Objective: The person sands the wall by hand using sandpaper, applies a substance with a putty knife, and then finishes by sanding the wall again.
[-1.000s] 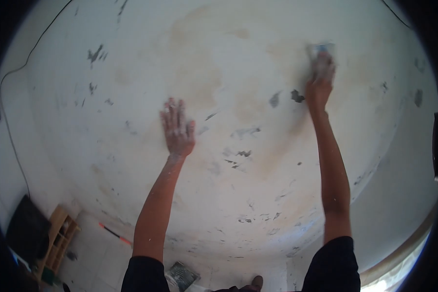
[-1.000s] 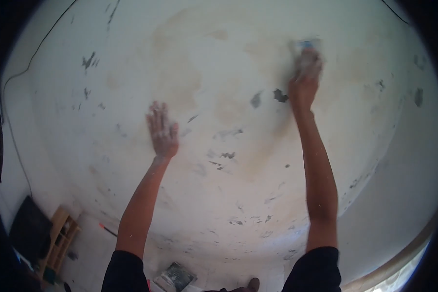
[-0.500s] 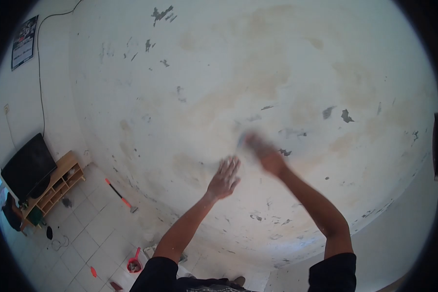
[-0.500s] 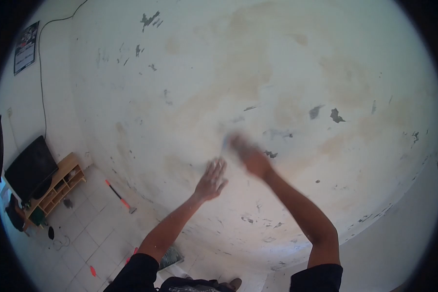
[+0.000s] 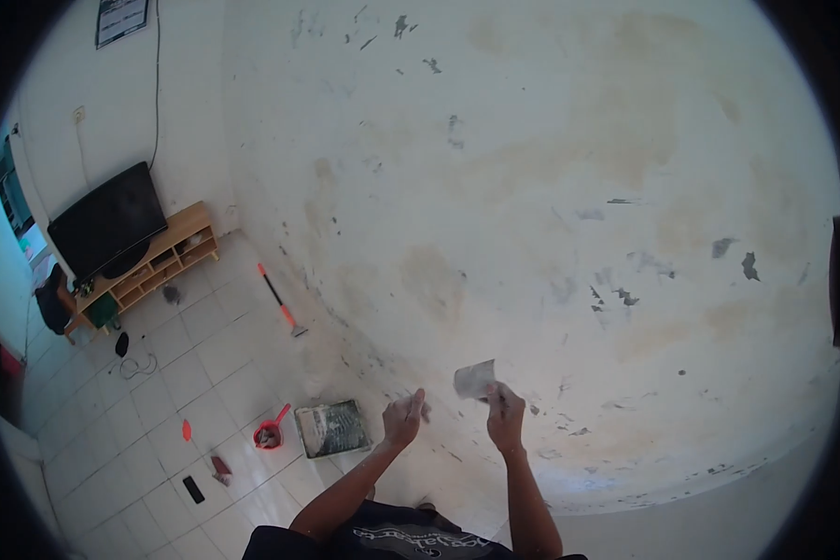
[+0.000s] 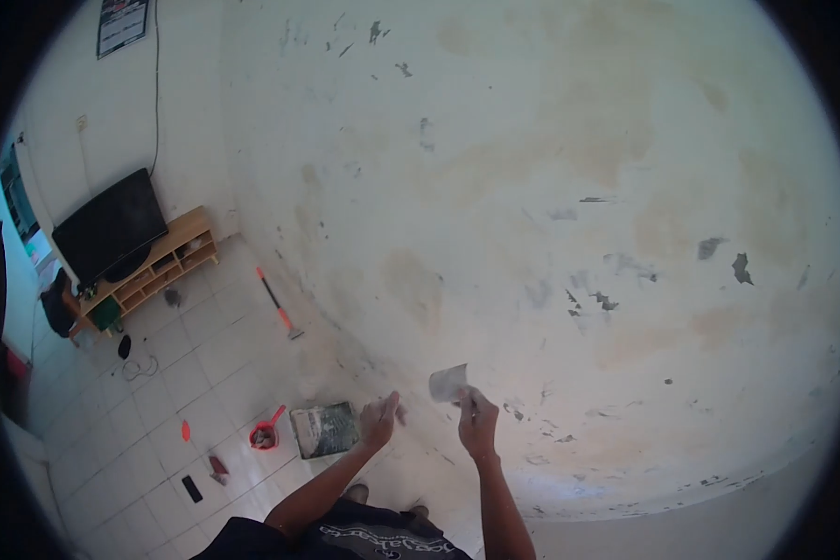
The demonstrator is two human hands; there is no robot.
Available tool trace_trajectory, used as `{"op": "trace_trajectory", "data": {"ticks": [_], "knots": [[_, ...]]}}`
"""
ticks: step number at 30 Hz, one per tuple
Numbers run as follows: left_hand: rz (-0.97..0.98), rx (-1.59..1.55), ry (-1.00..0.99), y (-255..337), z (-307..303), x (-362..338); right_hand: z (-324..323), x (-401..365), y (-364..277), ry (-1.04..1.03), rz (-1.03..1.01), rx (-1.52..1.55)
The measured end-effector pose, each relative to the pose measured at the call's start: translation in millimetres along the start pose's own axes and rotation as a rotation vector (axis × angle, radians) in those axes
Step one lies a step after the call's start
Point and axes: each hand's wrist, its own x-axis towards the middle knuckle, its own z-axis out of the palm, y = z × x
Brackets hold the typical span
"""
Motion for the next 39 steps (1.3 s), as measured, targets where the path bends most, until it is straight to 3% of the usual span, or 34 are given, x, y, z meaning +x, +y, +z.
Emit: {"op": "trace_trajectory", "data": {"ticks": [1, 3, 4, 6, 7, 9, 15, 16, 19, 23, 26, 28, 30, 34, 36, 37, 38, 39], "knots": [[-0.012, 0.001, 0.012, 7.8, 6.7, -3.3, 7.7, -9.6, 1.0, -0.016, 0.003, 0.005], [0.3, -0.5, 0.219, 24.5, 25.7, -9.2, 16.3, -25.2, 2.8, -0.071, 0.164, 0.322], [0.293, -0.499, 0.235, 28.5, 28.3, -13.5, 15.4, -31.1, 5.9, -0.087, 0.166, 0.323], [0.219, -0.584, 0.025, 34.6, 31.3, -25.1, 12.3, -41.8, 14.6, -0.207, 0.165, 0.274], [0.202, -0.581, 0.046, 39.6, 26.8, -32.7, 7.3, -45.6, 17.6, -0.196, 0.176, 0.223], [0.142, -0.102, -0.021, 43.8, 16.8, -50.9, -7.1, -50.9, 15.2, -0.221, 0.209, 0.191], [0.081, -0.312, 0.116, 20.6, 42.2, -95.4, -28.6, -68.5, 11.2, -0.241, 0.307, 0.179], [0.058, -0.325, 0.128, 18.8, 45.1, -104.1, -29.8, -72.1, 12.8, -0.241, 0.26, 0.069], [0.106, -0.087, 0.226, 20.1, 44.7, -126.3, -28.2, -81.6, 15.3, -0.249, 0.169, -0.073], [-0.011, -0.31, 0.189, 16.5, 43.7, -153.4, -17.7, -90.0, 30.1, -0.278, 0.108, -0.074], [0.005, -0.247, 0.23, -4.9, 36.9, -166.9, -5.7, -100.5, 32.3, -0.295, 0.101, -0.01], [-0.052, -0.126, 0.224, 14.4, 17.2, -180.3, -1.8, -105.3, 25.5, -0.303, 0.092, -0.016], [0.051, -0.065, 0.467, 1.6, 7.2, -188.0, 5.3, -106.2, 29.1, -0.157, 0.093, -0.017], [0.146, 0.161, 0.616, 55.6, -24.2, -213.5, 13.3, -89.9, 52.6, -0.106, 0.15, -0.104], [0.629, 0.246, 0.885, 60.5, -24.4, -210.8, 26.6, -89.7, 57.9, -0.153, 0.165, -0.145], [0.763, 0.246, 0.908, 47.8, -20.6, -206.2, 39.0, -96.2, 51.5, -0.155, 0.092, -0.14], [0.759, 0.244, 0.892, 32.8, -27.5, -201.4, 54.5, -107.4, 44.3, -0.149, 0.107, -0.144], [0.584, 0.481, 0.474, 20.2, -36.7, -196.3, 72.2, -121.0, 23.6, -0.202, 0.223, 0.221]]}}
